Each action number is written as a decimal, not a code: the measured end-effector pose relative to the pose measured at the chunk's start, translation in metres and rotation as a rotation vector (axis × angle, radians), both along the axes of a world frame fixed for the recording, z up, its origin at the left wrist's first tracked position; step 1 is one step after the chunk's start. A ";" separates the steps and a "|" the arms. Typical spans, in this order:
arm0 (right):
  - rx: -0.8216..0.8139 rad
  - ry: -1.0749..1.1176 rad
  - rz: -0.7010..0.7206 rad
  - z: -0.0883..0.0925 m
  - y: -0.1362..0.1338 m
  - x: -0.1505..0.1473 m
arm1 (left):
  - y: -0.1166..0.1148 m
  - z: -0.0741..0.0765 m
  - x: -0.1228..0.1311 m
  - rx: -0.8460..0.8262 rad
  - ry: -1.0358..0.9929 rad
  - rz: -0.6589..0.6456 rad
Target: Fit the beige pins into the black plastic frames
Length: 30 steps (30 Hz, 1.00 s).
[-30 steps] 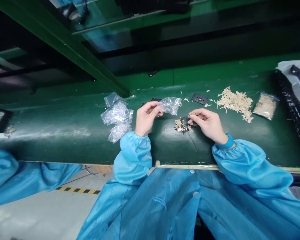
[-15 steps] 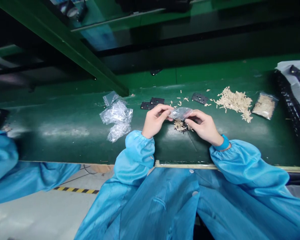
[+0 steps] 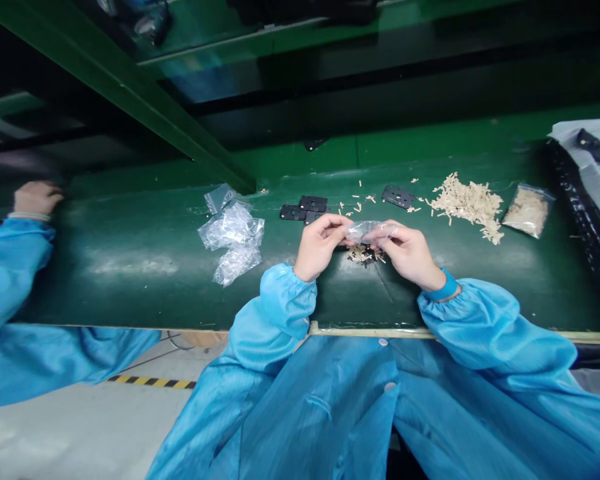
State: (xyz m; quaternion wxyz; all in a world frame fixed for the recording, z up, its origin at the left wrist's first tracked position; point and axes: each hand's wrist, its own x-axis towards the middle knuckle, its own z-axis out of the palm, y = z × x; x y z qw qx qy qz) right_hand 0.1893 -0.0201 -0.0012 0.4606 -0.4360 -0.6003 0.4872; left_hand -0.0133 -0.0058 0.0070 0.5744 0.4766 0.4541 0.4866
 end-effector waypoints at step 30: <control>-0.077 0.081 0.010 0.000 -0.002 0.002 | 0.001 0.002 0.001 -0.151 0.025 -0.204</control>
